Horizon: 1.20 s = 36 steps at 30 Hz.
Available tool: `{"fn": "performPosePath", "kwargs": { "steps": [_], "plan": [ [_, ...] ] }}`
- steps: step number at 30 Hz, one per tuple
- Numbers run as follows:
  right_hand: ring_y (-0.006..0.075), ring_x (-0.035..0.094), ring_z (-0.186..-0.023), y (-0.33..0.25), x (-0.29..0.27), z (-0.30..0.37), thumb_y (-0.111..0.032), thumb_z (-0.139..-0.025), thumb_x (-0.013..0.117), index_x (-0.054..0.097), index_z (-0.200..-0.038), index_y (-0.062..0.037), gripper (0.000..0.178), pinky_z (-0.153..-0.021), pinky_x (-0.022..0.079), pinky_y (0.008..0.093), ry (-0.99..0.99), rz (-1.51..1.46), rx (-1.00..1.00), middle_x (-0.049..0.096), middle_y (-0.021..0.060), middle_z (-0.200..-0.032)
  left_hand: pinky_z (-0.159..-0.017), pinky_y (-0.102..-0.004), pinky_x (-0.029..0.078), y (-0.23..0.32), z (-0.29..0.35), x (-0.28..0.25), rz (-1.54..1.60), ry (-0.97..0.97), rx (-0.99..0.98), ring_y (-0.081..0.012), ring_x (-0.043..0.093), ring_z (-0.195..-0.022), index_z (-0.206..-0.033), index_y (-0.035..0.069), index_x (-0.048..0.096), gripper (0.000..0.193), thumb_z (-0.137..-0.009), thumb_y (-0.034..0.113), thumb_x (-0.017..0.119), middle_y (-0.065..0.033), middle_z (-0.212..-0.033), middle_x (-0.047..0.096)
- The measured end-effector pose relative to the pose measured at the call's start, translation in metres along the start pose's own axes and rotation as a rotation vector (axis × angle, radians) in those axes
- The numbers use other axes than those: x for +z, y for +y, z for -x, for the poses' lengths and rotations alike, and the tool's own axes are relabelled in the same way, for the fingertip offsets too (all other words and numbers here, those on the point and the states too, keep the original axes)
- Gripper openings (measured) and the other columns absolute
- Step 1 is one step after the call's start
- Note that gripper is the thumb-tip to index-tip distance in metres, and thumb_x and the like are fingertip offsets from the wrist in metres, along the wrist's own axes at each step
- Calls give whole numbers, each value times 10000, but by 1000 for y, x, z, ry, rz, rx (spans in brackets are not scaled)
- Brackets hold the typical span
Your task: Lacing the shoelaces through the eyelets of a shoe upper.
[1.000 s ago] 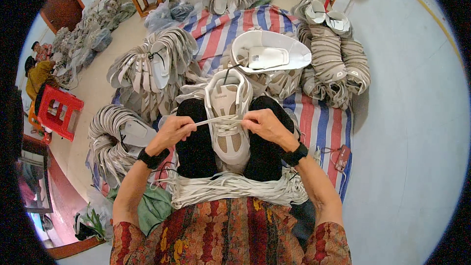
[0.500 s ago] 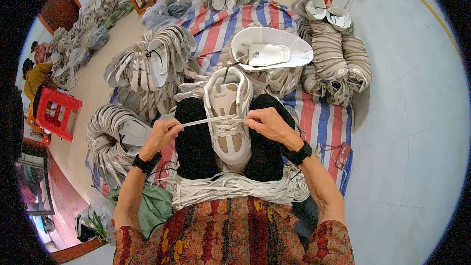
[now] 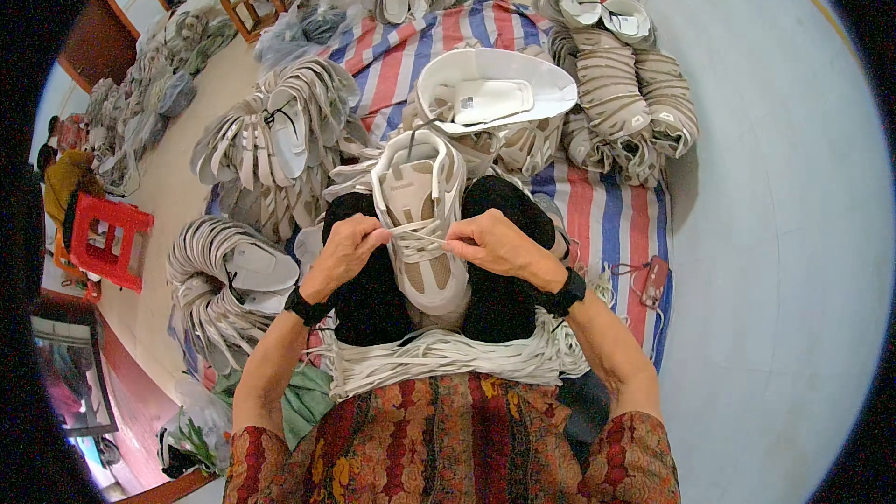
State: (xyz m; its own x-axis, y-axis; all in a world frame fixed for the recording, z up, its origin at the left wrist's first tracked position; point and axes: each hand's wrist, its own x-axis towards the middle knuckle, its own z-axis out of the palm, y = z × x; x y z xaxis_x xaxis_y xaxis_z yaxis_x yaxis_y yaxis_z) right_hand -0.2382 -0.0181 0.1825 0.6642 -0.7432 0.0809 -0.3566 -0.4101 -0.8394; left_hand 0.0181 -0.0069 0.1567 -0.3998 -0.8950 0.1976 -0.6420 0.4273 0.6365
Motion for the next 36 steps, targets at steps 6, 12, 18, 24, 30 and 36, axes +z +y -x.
{"fn": "performPosePath", "kwargs": {
  "steps": [6, 12, 18, 24, 30, 36],
  "plan": [
    [100, 432, -507, 11, 0, 3, -141, -827, 578, 602, -807, 14, 158, -487, 382, 254, -27, 10, -55, 495, 65, -557, -439, -224, 343, 5, 20, -13, 274, -29, -105, -60, 438, -480, -773, -7, 601, 168, -839, 141, 558, -13, -547, 500],
    [118, 420, -485, 15, -5, 4, -137, -824, 571, 600, -811, 13, 153, -476, 376, 260, 46, -36, 18, 481, 75, -547, -422, -216, 335, 13, 39, -36, 249, -141, -255, -55, 421, -470, -790, -1, 613, 141, -834, 125, 568, 3, -527, 474],
    [124, 428, -480, 14, -10, 10, -143, -823, 566, 603, -814, 4, 152, -472, 372, 262, 74, 11, -44, 480, 76, -542, -421, -215, 331, 15, 47, -51, 187, -93, -277, -48, 421, -460, -773, 8, 617, 142, -837, 122, 562, 7, -513, 471],
    [255, 535, -544, 5, -51, 34, -195, -809, 537, 604, -812, -20, 187, -538, 424, 322, 6, 105, 98, 553, 145, -632, -417, -209, 332, -40, 87, -65, 308, -47, -558, -50, 435, -463, -777, -1, 623, 155, -832, 132, 566, 11, -556, 510],
    [72, 452, -549, 37, -145, 103, -126, -808, 576, 572, -751, 17, 154, -509, 383, 236, 86, 209, 264, 506, 20, -572, -393, -189, 296, -74, 166, -127, 238, 47, -743, -39, 407, -441, -800, 11, 641, 131, -839, 117, 575, 23, -587, 521],
    [99, 468, -526, 46, -218, 178, -146, -797, 555, 568, -712, 17, 184, -500, 388, 263, 299, 362, 476, 490, 51, -553, -397, -208, 317, -105, 244, -190, 18, 138, -824, -56, 419, -439, -737, -3, 629, 142, -814, 91, 556, 15, -558, 512]
  ]
}}
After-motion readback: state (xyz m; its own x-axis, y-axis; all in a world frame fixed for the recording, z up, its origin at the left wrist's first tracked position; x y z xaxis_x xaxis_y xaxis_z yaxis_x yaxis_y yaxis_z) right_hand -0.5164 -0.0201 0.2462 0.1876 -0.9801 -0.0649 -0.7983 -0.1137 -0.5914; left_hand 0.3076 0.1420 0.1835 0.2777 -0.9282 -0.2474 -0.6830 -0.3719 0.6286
